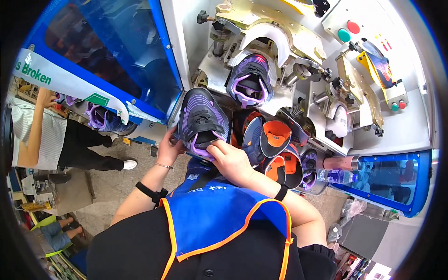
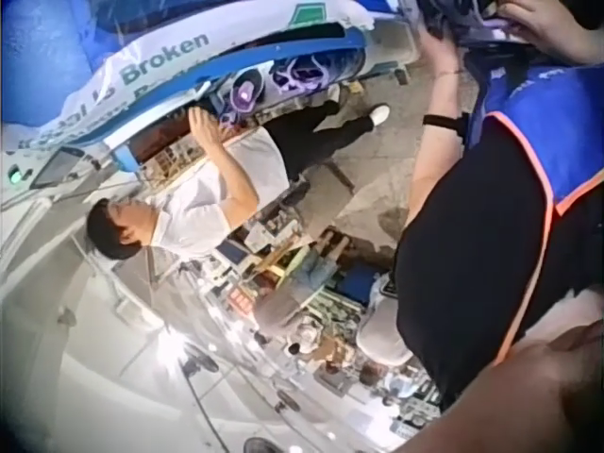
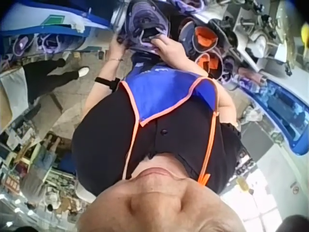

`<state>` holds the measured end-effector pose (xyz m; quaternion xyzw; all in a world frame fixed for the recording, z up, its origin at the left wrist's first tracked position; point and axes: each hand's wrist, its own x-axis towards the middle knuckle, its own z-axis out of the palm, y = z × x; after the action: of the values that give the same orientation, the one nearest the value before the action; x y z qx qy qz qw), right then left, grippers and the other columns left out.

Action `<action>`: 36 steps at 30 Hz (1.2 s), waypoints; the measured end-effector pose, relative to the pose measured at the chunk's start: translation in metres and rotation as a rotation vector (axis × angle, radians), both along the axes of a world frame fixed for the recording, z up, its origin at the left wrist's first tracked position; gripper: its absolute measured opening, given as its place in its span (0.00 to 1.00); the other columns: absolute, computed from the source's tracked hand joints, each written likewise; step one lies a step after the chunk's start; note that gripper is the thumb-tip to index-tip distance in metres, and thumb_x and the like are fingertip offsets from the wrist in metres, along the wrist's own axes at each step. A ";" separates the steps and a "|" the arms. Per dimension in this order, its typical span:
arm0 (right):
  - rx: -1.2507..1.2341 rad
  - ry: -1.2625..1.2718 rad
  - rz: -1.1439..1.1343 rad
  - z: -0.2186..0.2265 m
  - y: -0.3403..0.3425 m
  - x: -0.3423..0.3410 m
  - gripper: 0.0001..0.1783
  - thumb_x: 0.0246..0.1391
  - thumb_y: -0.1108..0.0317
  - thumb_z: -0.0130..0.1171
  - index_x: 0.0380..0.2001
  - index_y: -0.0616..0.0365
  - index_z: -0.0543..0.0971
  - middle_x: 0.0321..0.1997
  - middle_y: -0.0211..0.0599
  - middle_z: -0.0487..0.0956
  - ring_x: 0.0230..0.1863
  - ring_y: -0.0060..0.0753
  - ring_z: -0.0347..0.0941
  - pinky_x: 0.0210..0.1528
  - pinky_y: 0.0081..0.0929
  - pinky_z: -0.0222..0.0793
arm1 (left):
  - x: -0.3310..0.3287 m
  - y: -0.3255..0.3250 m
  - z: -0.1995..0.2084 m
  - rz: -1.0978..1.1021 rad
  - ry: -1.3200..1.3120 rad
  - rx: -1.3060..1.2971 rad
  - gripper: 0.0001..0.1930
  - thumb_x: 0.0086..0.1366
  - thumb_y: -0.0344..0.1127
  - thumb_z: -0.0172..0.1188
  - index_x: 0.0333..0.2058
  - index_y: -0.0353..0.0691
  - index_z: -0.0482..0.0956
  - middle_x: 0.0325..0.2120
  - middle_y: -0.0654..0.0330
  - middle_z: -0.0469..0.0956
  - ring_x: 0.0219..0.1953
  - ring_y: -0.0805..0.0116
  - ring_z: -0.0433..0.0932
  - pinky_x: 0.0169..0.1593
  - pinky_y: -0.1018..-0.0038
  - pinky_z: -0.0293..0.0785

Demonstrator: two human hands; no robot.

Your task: Load shoe uppers onto a heat-setting or molding machine to shape them.

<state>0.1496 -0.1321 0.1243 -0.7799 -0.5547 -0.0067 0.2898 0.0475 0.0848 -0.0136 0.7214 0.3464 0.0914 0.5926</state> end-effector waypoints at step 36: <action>-0.288 0.326 -0.252 -0.044 0.049 0.009 0.33 0.46 0.71 0.58 0.57 0.67 0.65 0.62 0.56 0.65 0.56 0.57 0.70 0.55 0.43 0.70 | 0.018 -0.040 0.084 -0.447 0.023 1.138 0.37 0.49 0.44 0.69 0.60 0.53 0.68 0.65 0.57 0.59 0.65 0.47 0.59 0.63 0.44 0.54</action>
<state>0.1589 -0.0836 0.0804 -0.8669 -0.3943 0.1625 0.2582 0.0658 0.0451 0.0703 0.9809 0.0898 0.1280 0.1155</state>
